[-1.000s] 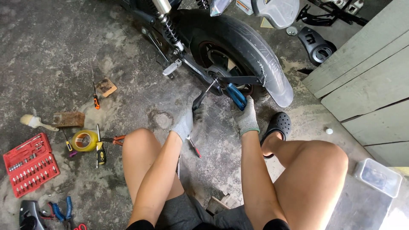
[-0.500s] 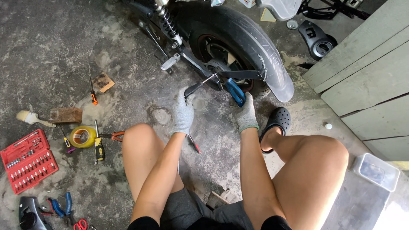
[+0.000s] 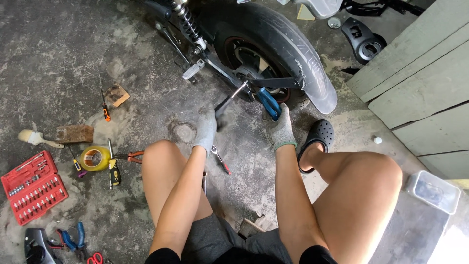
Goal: The person sits on the floor beside an electric scooter and uses a hand driver and a cordless screwdriver to loosen and remove bolts from the rear wheel hub area. They reposition the scooter's fender, handle fasteners one at a time, and set tools down on the floor between steps.
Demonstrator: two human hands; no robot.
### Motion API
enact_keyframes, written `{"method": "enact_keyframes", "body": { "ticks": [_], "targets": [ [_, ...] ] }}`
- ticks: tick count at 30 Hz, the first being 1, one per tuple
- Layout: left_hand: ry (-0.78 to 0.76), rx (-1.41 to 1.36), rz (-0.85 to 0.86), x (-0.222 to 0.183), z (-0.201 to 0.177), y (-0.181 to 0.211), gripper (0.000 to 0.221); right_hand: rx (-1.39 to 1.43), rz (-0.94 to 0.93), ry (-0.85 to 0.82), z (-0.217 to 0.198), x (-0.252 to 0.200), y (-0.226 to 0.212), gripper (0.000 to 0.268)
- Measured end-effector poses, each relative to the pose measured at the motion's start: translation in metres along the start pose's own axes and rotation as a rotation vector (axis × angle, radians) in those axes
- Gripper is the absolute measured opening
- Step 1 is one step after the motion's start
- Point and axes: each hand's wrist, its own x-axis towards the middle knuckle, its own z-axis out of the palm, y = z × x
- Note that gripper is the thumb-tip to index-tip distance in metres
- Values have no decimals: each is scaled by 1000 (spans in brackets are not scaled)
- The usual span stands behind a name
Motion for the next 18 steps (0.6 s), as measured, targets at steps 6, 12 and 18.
{"method": "enact_keyframes", "body": {
  "ticks": [6, 12, 18],
  "targets": [
    [-39, 410, 179, -61, 37, 73, 51, 19, 15, 16, -1, 3, 0, 49],
    [-166, 898, 124, -43, 84, 117, 49, 47, 22, 5, -3, 10, 3, 46],
    [121, 1286, 564, 36, 101, 79, 45, -171, 5, -23, -10, 12, 3, 44]
  ]
}}
